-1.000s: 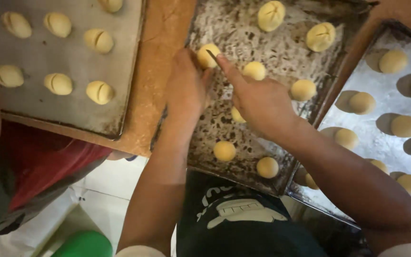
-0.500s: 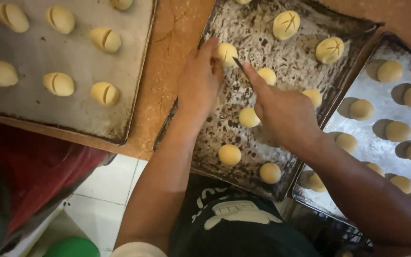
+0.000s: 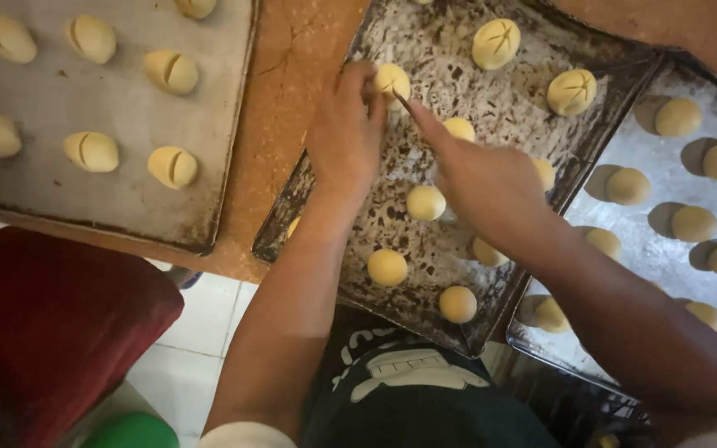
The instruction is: Scoring the tops of dough balls on baking trays using a small blade
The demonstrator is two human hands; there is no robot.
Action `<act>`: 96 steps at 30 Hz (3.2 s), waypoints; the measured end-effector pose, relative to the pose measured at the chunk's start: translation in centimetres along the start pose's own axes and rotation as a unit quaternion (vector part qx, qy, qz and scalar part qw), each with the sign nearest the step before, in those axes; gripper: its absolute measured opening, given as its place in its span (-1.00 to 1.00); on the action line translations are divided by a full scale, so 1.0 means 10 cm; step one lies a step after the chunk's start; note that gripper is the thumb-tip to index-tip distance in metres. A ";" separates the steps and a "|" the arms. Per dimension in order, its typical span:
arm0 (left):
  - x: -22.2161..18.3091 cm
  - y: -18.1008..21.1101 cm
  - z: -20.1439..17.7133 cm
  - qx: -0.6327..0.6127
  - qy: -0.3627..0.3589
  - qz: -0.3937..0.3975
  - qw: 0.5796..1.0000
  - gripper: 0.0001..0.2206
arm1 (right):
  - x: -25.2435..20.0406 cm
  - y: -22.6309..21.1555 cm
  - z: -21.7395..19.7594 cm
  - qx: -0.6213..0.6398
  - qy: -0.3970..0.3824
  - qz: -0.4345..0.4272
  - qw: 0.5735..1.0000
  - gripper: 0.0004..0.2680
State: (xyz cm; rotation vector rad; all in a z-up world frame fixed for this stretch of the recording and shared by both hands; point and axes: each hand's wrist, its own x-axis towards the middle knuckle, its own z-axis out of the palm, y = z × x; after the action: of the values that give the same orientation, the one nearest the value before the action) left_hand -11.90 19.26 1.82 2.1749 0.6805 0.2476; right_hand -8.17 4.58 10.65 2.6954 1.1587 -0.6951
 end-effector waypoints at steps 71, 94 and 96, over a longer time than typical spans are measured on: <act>-0.48 0.59 0.61 -0.010 -0.033 0.063 0.997 -0.72 | -0.72 0.85 0.35 0.028 0.009 0.055 0.998 -0.47; -0.72 0.86 0.56 0.040 -0.015 0.139 0.989 -0.72 | -1.17 0.99 0.06 0.189 -0.056 0.217 0.956 -0.48; -0.84 1.11 0.60 0.027 -0.128 0.079 0.988 -0.70 | -1.25 0.97 0.10 0.194 -0.099 0.235 0.947 -0.48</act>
State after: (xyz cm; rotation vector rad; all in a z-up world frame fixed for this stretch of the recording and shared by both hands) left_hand -12.24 5.02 6.87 2.2631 0.3755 0.0296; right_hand -9.11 -10.68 14.92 2.9457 0.3257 -1.1649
